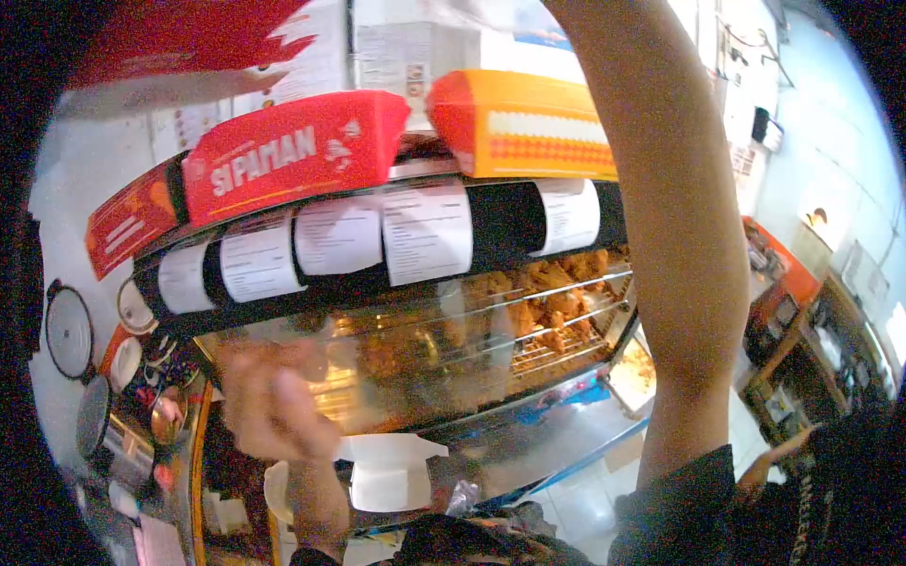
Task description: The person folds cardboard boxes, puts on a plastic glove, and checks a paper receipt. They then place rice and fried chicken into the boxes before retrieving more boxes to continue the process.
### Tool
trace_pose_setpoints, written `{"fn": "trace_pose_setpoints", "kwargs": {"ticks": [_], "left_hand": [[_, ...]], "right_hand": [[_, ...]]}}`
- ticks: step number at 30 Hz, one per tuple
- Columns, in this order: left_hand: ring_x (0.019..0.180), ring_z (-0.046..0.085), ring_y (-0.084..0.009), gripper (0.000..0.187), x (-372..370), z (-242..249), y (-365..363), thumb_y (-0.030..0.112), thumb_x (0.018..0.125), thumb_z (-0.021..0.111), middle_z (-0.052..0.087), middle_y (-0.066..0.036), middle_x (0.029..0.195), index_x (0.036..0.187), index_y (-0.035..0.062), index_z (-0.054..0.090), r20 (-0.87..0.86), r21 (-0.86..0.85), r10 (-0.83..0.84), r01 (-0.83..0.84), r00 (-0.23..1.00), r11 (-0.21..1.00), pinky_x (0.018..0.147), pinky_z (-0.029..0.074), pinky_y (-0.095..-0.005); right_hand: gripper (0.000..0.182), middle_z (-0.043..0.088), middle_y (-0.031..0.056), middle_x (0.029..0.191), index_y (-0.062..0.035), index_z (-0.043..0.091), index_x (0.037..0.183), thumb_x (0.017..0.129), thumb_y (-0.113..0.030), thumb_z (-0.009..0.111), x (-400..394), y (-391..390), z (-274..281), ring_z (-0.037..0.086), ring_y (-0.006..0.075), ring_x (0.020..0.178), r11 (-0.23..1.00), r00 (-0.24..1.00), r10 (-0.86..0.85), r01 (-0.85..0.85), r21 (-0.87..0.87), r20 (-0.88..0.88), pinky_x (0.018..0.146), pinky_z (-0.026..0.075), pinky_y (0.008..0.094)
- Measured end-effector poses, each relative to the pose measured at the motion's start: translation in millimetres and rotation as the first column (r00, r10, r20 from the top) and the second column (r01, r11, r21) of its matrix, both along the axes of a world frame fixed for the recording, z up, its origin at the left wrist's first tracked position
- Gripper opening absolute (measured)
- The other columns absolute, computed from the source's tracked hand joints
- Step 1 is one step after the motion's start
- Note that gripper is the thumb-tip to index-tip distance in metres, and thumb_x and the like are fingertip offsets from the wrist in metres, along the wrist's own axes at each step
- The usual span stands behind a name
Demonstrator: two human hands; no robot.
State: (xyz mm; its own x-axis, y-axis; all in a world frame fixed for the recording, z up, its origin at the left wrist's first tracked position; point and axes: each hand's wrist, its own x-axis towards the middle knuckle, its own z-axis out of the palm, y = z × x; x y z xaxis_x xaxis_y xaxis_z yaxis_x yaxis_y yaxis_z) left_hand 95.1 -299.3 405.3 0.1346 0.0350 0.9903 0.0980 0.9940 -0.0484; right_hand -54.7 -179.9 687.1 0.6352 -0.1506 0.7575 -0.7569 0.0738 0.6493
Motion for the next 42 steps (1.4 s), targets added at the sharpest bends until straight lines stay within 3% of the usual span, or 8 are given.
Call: {"fn": "trace_pose_setpoints", "kwargs": {"ticks": [2,7,8,12,15,19,30,42], "left_hand": [[0.079,0.064,-0.0275,0.035,17,4,-10,0.024,0.089,0.060,0.068,-0.015,0.092,0.105,-0.0043,0.073,-0.146,0.255,-0.075,0.111,0.986,0.961,0.072,0.052,-0.0406],[0.116,0.061,-0.0381,0.066,46,43,-7,0.049,0.102,0.044,0.062,-0.026,0.130,0.129,-0.0084,0.060,-0.259,0.343,-0.482,0.546,0.837,0.765,0.093,0.056,-0.0482],[0.121,0.059,-0.0384,0.074,53,56,3,0.057,0.102,0.041,0.061,-0.025,0.135,0.136,-0.0073,0.055,-0.298,0.352,-0.718,0.772,0.629,0.530,0.098,0.054,-0.0476],[0.132,0.056,-0.0359,0.080,52,63,-13,0.067,0.104,0.033,0.050,-0.019,0.151,0.157,0.0077,0.034,-0.139,0.313,-0.985,0.949,0.098,0.050,0.107,0.048,-0.0503],[0.139,0.049,-0.0304,0.070,49,39,13,0.054,0.106,0.046,0.040,-0.009,0.160,0.161,0.0141,0.028,-0.421,0.414,-0.766,0.854,0.486,0.314,0.114,0.041,-0.0499],[0.135,0.053,-0.0253,0.078,102,-30,46,0.039,0.101,0.063,0.053,-0.014,0.148,0.162,0.0079,0.024,-0.360,0.084,-0.891,0.942,-0.275,-0.325,0.110,0.047,-0.0419],[0.135,0.052,-0.0268,0.085,223,-150,222,0.046,0.095,0.069,0.051,-0.014,0.148,0.160,0.0070,0.030,-0.372,0.841,-0.505,0.514,0.778,0.172,0.114,0.041,-0.0448],[0.107,0.069,-0.0201,0.092,188,-173,260,0.025,0.093,0.078,0.067,-0.022,0.128,0.160,-0.0035,0.022,0.310,0.948,-0.933,-0.126,0.181,0.291,0.086,0.059,-0.0314]], "right_hand": [[0.041,0.071,0.0138,0.109,0.0008,0.061,0.123,0.108,-0.036,0.054,12,10,-26,0.065,0.0208,0.103,0.910,0.894,0.335,-0.389,0.145,0.298,0.098,0.050,0.0369],[0.021,0.072,0.0097,0.118,-0.0069,0.069,0.111,0.096,-0.021,0.070,18,34,-83,0.070,0.0256,0.101,0.844,0.918,-0.378,0.394,-0.364,0.119,0.083,0.055,0.0361],[0.020,0.072,0.0128,0.115,-0.0055,0.067,0.114,0.099,-0.017,0.066,44,28,-102,0.070,0.0256,0.099,0.986,0.912,0.120,-0.064,-0.152,0.393,0.087,0.054,0.0370],[0.028,0.070,0.0143,0.118,-0.0075,0.064,0.121,0.097,-0.021,0.068,59,30,-145,0.068,0.0274,0.103,0.966,0.908,0.139,-0.211,0.146,0.395,0.090,0.052,0.0387],[0.034,0.068,0.0155,0.121,-0.0089,0.061,0.125,0.096,-0.024,0.070,71,46,-177,0.067,0.0287,0.106,0.916,0.874,0.153,-0.301,0.266,0.461,0.093,0.051,0.0400],[0.044,0.065,0.0170,0.125,-0.0109,0.058,0.132,0.094,-0.028,0.072,94,82,-220,0.066,0.0305,0.109,0.816,0.824,0.156,-0.418,0.400,0.545,0.096,0.049,0.0417],[0.070,0.059,0.0213,0.136,-0.0163,0.049,0.149,0.089,-0.039,0.077,193,216,-328,0.062,0.0354,0.119,0.306,0.583,0.002,-0.774,0.554,0.813,0.106,0.045,0.0464],[0.045,0.066,0.0122,0.121,0.0000,0.056,0.135,0.098,-0.023,0.066,226,322,-452,0.063,0.0213,0.108,0.448,-0.389,-0.686,-0.892,-0.065,0.615,0.096,0.052,0.0395]]}}
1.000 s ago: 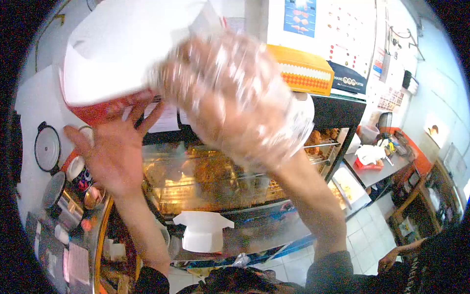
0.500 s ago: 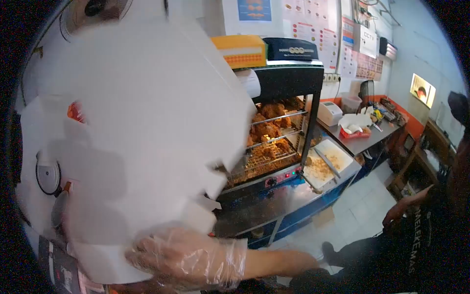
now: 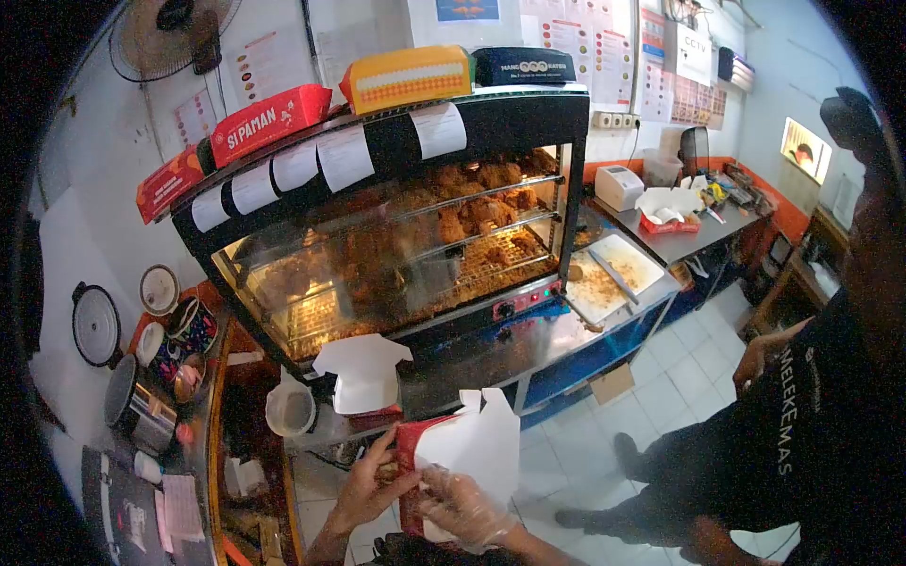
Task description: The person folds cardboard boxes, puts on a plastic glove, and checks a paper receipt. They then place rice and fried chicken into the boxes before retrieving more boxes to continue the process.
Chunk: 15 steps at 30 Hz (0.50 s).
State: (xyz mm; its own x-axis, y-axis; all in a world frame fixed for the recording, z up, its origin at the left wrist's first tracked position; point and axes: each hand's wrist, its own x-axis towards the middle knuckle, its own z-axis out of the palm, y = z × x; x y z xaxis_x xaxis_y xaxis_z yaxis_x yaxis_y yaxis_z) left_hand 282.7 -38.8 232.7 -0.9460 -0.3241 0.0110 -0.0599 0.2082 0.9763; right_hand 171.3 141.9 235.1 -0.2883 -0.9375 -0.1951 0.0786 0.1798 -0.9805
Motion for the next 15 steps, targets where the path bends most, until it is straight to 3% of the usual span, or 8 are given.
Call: {"fn": "trace_pose_setpoints", "kwargs": {"ticks": [4,5,6,7,8,9,11,15], "left_hand": [[0.107,0.066,-0.0160,0.089,-7,-12,-1,0.032,0.096,0.072,0.064,-0.021,0.135,0.161,-0.0031,0.023,-0.019,0.077,-0.099,0.100,0.995,0.992,0.089,0.056,-0.0298],[0.111,0.064,-0.0161,0.087,-10,-10,2,0.030,0.097,0.071,0.063,-0.019,0.136,0.161,-0.0023,0.023,-0.036,0.111,-0.134,0.138,0.990,0.984,0.091,0.055,-0.0300],[0.113,0.063,-0.0163,0.084,-13,-10,3,0.028,0.098,0.070,0.063,-0.019,0.137,0.161,-0.0014,0.024,-0.066,0.065,-0.164,0.168,0.984,0.984,0.091,0.055,-0.0297],[0.114,0.063,-0.0166,0.082,-15,-10,2,0.026,0.099,0.069,0.063,-0.019,0.138,0.162,-0.0006,0.024,-0.094,0.018,-0.194,0.196,0.977,0.980,0.091,0.055,-0.0294],[0.112,0.064,-0.0164,0.080,-17,-8,3,0.024,0.099,0.068,0.063,-0.019,0.137,0.161,-0.0010,0.024,-0.106,0.060,-0.200,0.207,0.974,0.976,0.088,0.055,-0.0288],[0.108,0.066,-0.0167,0.079,-15,-11,-1,0.023,0.100,0.067,0.061,-0.021,0.139,0.162,-0.0010,0.024,-0.083,0.106,-0.223,0.231,0.971,0.967,0.085,0.056,-0.0279],[0.106,0.068,-0.0178,0.078,-13,-8,-4,0.021,0.100,0.066,0.059,-0.024,0.141,0.162,-0.0001,0.023,-0.112,0.148,-0.238,0.253,0.965,0.956,0.084,0.057,-0.0280],[0.108,0.069,-0.0226,0.079,-5,-10,-22,0.019,0.099,0.068,0.056,-0.026,0.143,0.162,0.0020,0.024,-0.123,0.188,-0.264,0.283,0.957,0.940,0.086,0.058,-0.0308]], "right_hand": [[0.049,0.071,0.0143,0.122,0.0018,0.051,0.143,0.100,-0.013,0.069,18,11,-16,0.066,0.0193,0.115,0.956,0.888,-0.239,0.286,-0.063,0.392,0.100,0.054,0.0327],[0.054,0.071,0.0138,0.122,0.0012,0.050,0.144,0.097,-0.012,0.073,16,9,-18,0.067,0.0200,0.113,0.955,0.883,-0.237,0.288,-0.069,0.405,0.100,0.055,0.0339],[0.054,0.071,0.0135,0.120,0.0012,0.051,0.143,0.096,-0.011,0.074,15,9,-28,0.068,0.0192,0.111,0.951,0.918,-0.267,0.301,-0.076,0.292,0.098,0.057,0.0331],[0.055,0.072,0.0129,0.118,0.0009,0.051,0.143,0.095,-0.011,0.075,16,8,-30,0.068,0.0182,0.110,0.937,0.901,-0.314,0.346,-0.058,0.299,0.096,0.057,0.0321],[0.054,0.072,0.0117,0.115,0.0006,0.052,0.142,0.095,-0.011,0.075,19,10,-26,0.068,0.0178,0.109,0.923,0.900,-0.330,0.371,-0.102,0.286,0.096,0.057,0.0317],[0.055,0.072,0.0116,0.117,0.0004,0.052,0.143,0.095,-0.012,0.076,23,8,-20,0.067,0.0174,0.110,0.900,0.855,-0.335,0.414,-0.133,0.397,0.096,0.056,0.0315],[0.055,0.071,0.0118,0.119,0.0012,0.052,0.143,0.095,-0.012,0.075,28,5,-9,0.066,0.0170,0.111,0.913,0.873,-0.374,0.407,-0.044,0.312,0.096,0.055,0.0313],[0.052,0.070,0.0120,0.120,0.0028,0.053,0.142,0.097,-0.016,0.074,39,-11,-11,0.066,0.0167,0.111,0.898,0.872,-0.414,0.439,-0.041,0.261,0.097,0.054,0.0315]]}}
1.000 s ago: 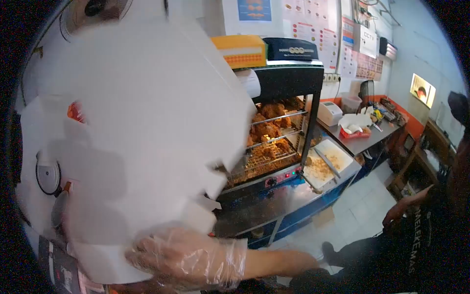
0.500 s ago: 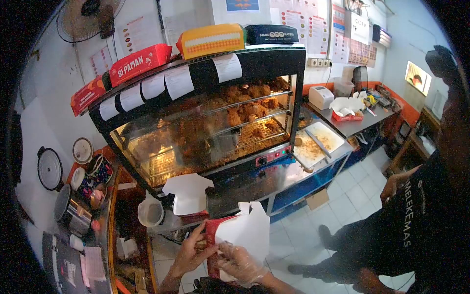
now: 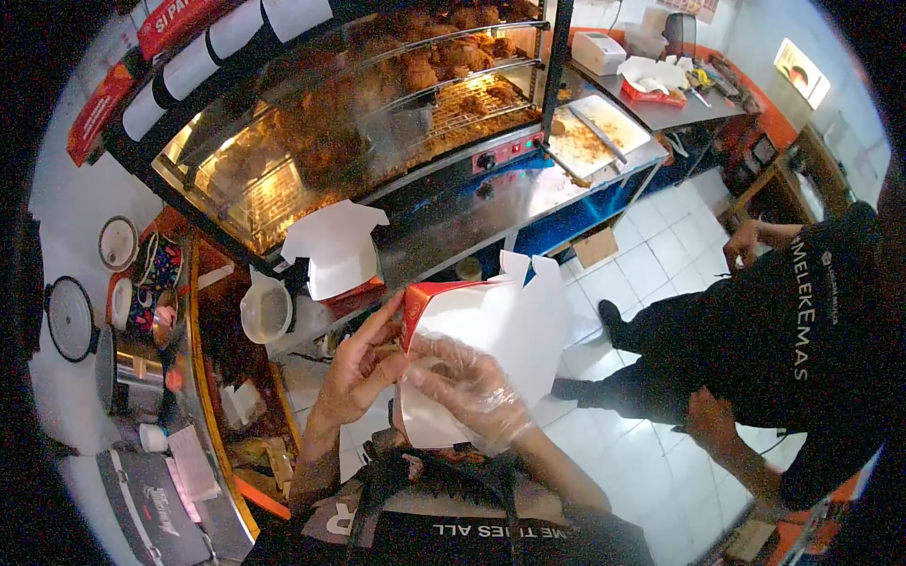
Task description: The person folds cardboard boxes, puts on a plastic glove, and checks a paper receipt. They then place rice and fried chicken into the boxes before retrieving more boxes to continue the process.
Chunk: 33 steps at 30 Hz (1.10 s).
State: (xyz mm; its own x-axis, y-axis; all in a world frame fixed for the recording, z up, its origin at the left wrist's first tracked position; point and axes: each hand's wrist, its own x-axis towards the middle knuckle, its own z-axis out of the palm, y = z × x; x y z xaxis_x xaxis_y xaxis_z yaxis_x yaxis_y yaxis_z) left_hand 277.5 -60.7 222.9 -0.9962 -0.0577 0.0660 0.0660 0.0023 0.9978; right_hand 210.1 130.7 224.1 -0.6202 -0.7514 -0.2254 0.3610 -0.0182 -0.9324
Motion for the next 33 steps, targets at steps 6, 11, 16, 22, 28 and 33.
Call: {"fn": "trace_pose_setpoints", "kwargs": {"ticks": [6,11,16,22,28,33], "left_hand": [[0.112,0.069,-0.0244,0.086,11,-1,-31,0.019,0.094,0.074,0.055,-0.026,0.145,0.162,0.0035,0.025,0.012,0.006,0.009,-0.009,1.000,1.000,0.088,0.059,-0.0317],[0.112,0.069,-0.0240,0.086,14,-2,-57,0.020,0.092,0.076,0.056,-0.024,0.145,0.162,0.0065,0.027,0.048,-0.047,-0.002,0.005,0.999,0.999,0.088,0.059,-0.0322],[0.112,0.069,-0.0241,0.086,4,1,-74,0.018,0.091,0.076,0.055,-0.025,0.146,0.162,0.0058,0.028,0.030,-0.064,-0.022,0.024,0.999,0.998,0.091,0.058,-0.0340],[0.110,0.070,-0.0242,0.082,-5,-14,-86,0.014,0.093,0.073,0.055,-0.025,0.144,0.161,0.0027,0.029,0.039,0.029,-0.049,0.048,0.998,0.998,0.091,0.058,-0.0328],[0.110,0.069,-0.0215,0.079,-20,-18,-92,0.012,0.092,0.068,0.058,-0.021,0.142,0.161,0.0037,0.030,0.015,-0.034,-0.063,0.064,0.998,0.997,0.093,0.055,-0.0309],[0.112,0.069,-0.0250,0.081,-26,-10,-90,0.014,0.091,0.068,0.056,-0.025,0.144,0.161,0.0036,0.028,0.035,0.082,-0.075,0.072,0.997,0.994,0.093,0.056,-0.0324]], "right_hand": [[0.046,0.070,0.0123,0.122,0.0055,0.058,0.136,0.101,-0.023,0.069,1,-34,-13,0.065,0.0160,0.110,0.987,0.987,-0.160,0.161,-0.026,0.029,0.101,0.052,0.0319],[0.045,0.070,0.0146,0.122,0.0081,0.059,0.133,0.101,-0.022,0.069,-5,-63,-1,0.067,0.0170,0.109,0.965,0.961,-0.259,0.263,-0.027,0.098,0.097,0.056,0.0322],[0.045,0.070,0.0145,0.122,0.0087,0.058,0.133,0.101,-0.021,0.069,-15,-79,7,0.068,0.0183,0.108,0.961,0.960,-0.273,0.275,-0.034,0.065,0.095,0.057,0.0324],[0.041,0.070,0.0116,0.121,0.0054,0.060,0.133,0.103,-0.022,0.066,-19,-87,-6,0.066,0.0159,0.111,0.963,0.966,-0.255,0.258,-0.072,0.048,0.098,0.055,0.0329],[0.036,0.072,0.0108,0.118,0.0045,0.064,0.128,0.103,-0.022,0.066,-36,-94,-11,0.067,0.0140,0.105,0.936,0.935,-0.351,0.347,-0.063,-0.052,0.094,0.056,0.0323],[0.034,0.073,0.0096,0.115,0.0039,0.065,0.125,0.103,-0.022,0.067,-40,-95,9,0.066,0.0135,0.103,0.949,0.948,-0.311,0.314,-0.038,0.070,0.091,0.055,0.0311]]}}
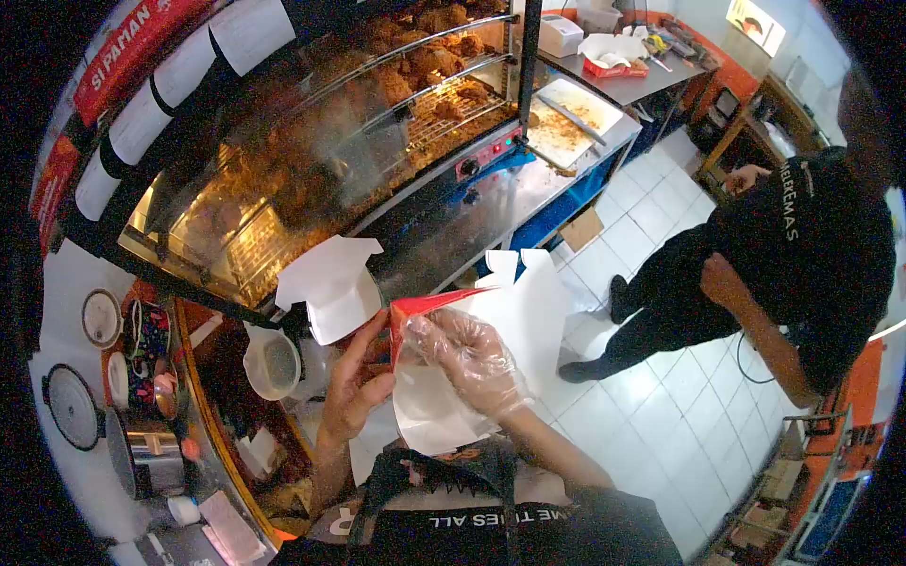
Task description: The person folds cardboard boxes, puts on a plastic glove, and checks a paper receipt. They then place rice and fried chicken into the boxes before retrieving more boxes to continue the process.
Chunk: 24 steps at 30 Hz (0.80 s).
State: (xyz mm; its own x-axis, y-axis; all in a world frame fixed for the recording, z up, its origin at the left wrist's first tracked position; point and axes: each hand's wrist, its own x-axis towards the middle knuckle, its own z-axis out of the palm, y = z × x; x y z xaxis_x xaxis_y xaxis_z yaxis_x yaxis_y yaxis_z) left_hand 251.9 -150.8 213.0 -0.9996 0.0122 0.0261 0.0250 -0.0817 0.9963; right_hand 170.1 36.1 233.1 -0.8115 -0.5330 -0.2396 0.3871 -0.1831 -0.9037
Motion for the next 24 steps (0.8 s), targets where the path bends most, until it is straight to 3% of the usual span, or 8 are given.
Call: {"fn": "trace_pose_setpoints", "kwargs": {"ticks": [5,10,13,15,20,24], "left_hand": [[0.110,0.070,-0.0262,0.083,-5,-1,0,0.016,0.090,0.069,0.055,-0.026,0.144,0.161,0.0033,0.029,0.002,0.027,-0.003,0.003,1.000,1.000,0.090,0.058,-0.0326],[0.107,0.071,-0.0247,0.084,-10,0,0,0.015,0.089,0.070,0.056,-0.024,0.144,0.161,0.0032,0.029,0.021,0.022,-0.003,0.002,1.000,1.000,0.088,0.058,-0.0312],[0.106,0.071,-0.0234,0.084,-14,4,0,0.014,0.089,0.070,0.057,-0.022,0.144,0.161,0.0038,0.028,0.013,0.007,0.007,-0.007,1.000,1.000,0.087,0.057,-0.0303],[0.106,0.071,-0.0231,0.084,-12,0,-1,0.015,0.089,0.071,0.057,-0.021,0.143,0.161,0.0046,0.029,0.021,-0.028,0.018,-0.017,1.000,0.999,0.087,0.057,-0.0305],[0.107,0.071,-0.0247,0.085,-16,-2,-3,0.017,0.088,0.073,0.058,-0.025,0.140,0.161,0.0048,0.031,0.033,-0.108,0.033,-0.029,0.999,0.994,0.086,0.058,-0.0320],[0.108,0.071,-0.0259,0.086,-21,-1,-2,0.017,0.088,0.075,0.058,-0.027,0.139,0.160,0.0021,0.030,0.009,-0.127,0.038,-0.037,0.999,0.991,0.085,0.059,-0.0323]], "right_hand": [[0.035,0.073,0.0096,0.114,0.0037,0.066,0.124,0.103,-0.024,0.067,-1,0,-10,0.066,0.0133,0.101,0.996,0.996,-0.023,0.016,-0.083,-0.087,0.091,0.055,0.0310],[0.033,0.073,0.0092,0.114,0.0035,0.067,0.123,0.101,-0.021,0.069,-9,2,-4,0.067,0.0130,0.101,1.000,0.995,0.012,-0.011,0.011,-0.096,0.091,0.054,0.0301],[0.034,0.073,0.0089,0.114,0.0030,0.067,0.124,0.100,-0.020,0.071,-12,4,-2,0.066,0.0127,0.102,0.999,0.999,0.050,-0.050,-0.015,-0.013,0.092,0.054,0.0296],[0.035,0.073,0.0086,0.114,0.0030,0.067,0.124,0.100,-0.021,0.072,-15,2,-6,0.066,0.0125,0.103,0.999,0.997,0.049,-0.050,-0.020,-0.055,0.092,0.054,0.0294],[0.033,0.072,0.0075,0.114,0.0032,0.066,0.123,0.101,-0.020,0.069,-17,-1,-5,0.065,0.0123,0.106,0.999,0.998,0.041,-0.042,-0.029,-0.040,0.095,0.052,0.0289],[0.032,0.073,0.0086,0.109,0.0046,0.065,0.124,0.101,-0.018,0.068,-18,-3,10,0.064,0.0096,0.096,0.997,0.997,0.036,-0.031,0.072,-0.073,0.088,0.053,0.0283]]}}
